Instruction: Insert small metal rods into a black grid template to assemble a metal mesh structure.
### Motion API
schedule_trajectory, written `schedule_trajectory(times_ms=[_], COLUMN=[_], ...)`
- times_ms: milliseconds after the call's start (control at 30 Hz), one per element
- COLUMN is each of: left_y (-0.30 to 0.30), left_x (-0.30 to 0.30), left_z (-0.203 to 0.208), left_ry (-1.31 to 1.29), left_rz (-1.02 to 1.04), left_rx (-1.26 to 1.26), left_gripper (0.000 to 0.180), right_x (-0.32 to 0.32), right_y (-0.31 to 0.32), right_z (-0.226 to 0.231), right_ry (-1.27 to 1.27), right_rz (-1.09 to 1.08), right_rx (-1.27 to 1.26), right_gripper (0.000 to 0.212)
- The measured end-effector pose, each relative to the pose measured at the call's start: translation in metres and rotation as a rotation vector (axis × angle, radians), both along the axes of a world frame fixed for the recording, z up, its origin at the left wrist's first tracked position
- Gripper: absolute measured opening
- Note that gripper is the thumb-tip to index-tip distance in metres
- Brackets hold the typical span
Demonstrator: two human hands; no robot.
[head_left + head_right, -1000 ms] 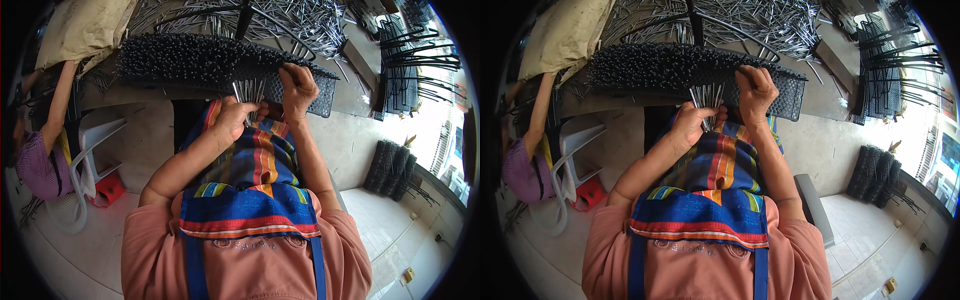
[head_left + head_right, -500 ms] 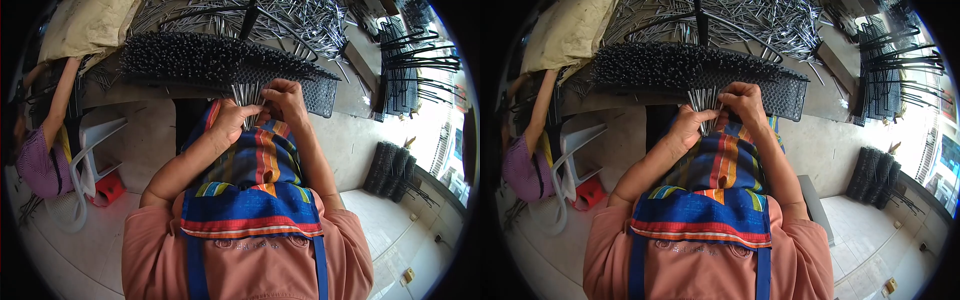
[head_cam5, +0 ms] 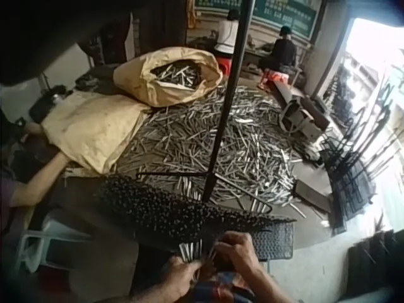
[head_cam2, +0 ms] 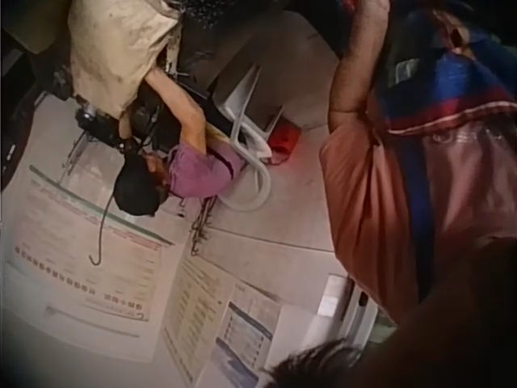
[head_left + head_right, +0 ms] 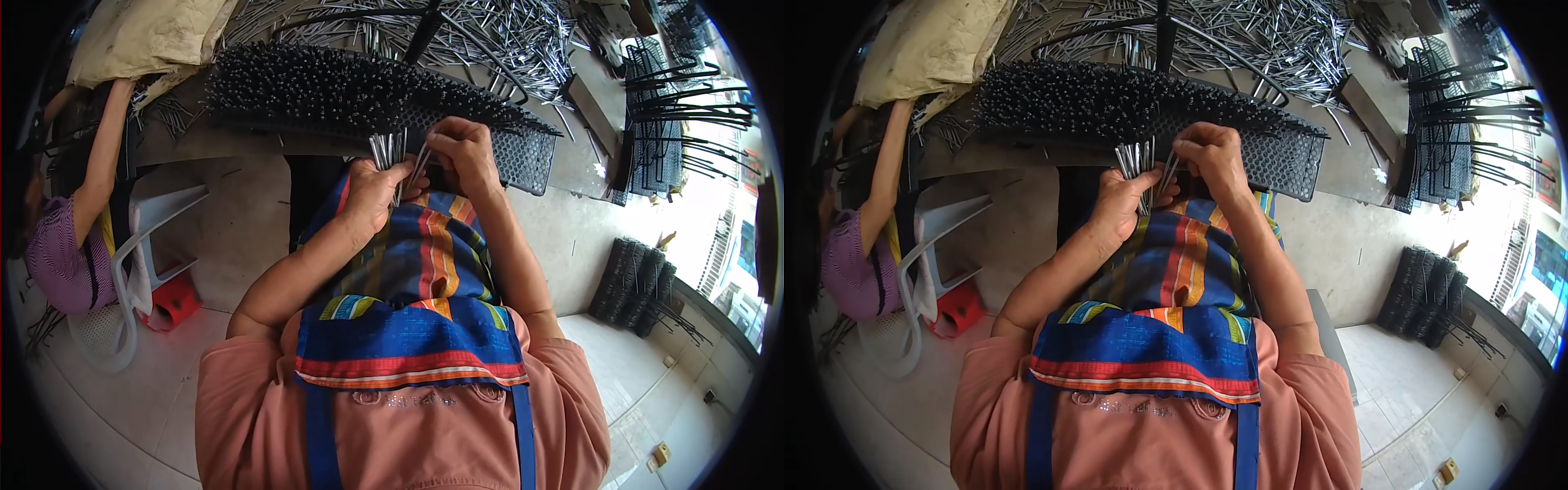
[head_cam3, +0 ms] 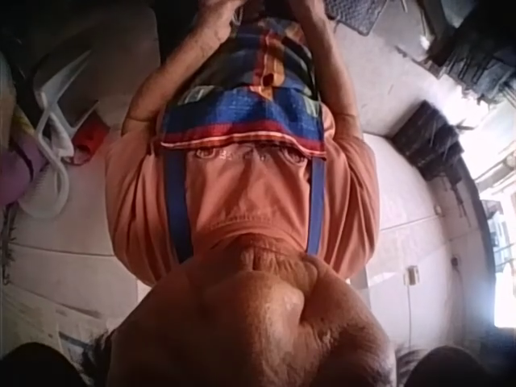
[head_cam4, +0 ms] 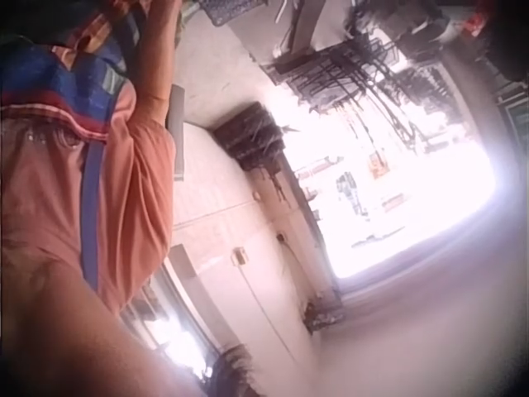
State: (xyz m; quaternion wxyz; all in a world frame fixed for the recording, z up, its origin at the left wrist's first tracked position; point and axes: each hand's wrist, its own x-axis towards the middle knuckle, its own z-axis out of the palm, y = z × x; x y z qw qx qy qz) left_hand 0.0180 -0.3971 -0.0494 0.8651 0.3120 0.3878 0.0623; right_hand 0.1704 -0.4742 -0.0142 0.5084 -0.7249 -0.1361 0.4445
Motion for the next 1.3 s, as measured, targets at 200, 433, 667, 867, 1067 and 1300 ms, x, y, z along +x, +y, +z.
schedule_trajectory(times_ms=[200,433,667,867,1067,1300], left_y=[-0.009,-0.009,-0.008,-0.009,-0.006,-0.004], left_x=[-0.007,-0.005,-0.003,0.0,-0.003,-0.006], left_z=[0.001,-0.001,-0.008,-0.005,-0.011,-0.008], left_ry=[0.124,0.006,0.002,-0.014,-0.033,-0.102], left_rz=[0.062,0.079,0.075,0.092,0.076,0.127], left_rx=[-0.161,-0.127,-0.127,-0.166,-0.171,-0.182], left_gripper=[0.017,0.02,0.021,0.021,0.023,0.023], right_x=[0.006,0.007,0.005,0.004,0.003,-0.007], right_y=[0.012,0.017,0.024,0.024,0.023,0.004], right_z=[-0.012,-0.028,-0.02,-0.021,-0.018,0.0], right_ry=[-0.587,-0.798,-1.015,-1.071,-1.209,-0.971], right_rz=[-0.271,-0.181,-0.103,-0.076,0.021,0.216], right_rx=[0.401,0.405,0.312,0.248,0.157,0.034], right_gripper=[0.006,0.01,0.013,0.014,0.01,0.011])
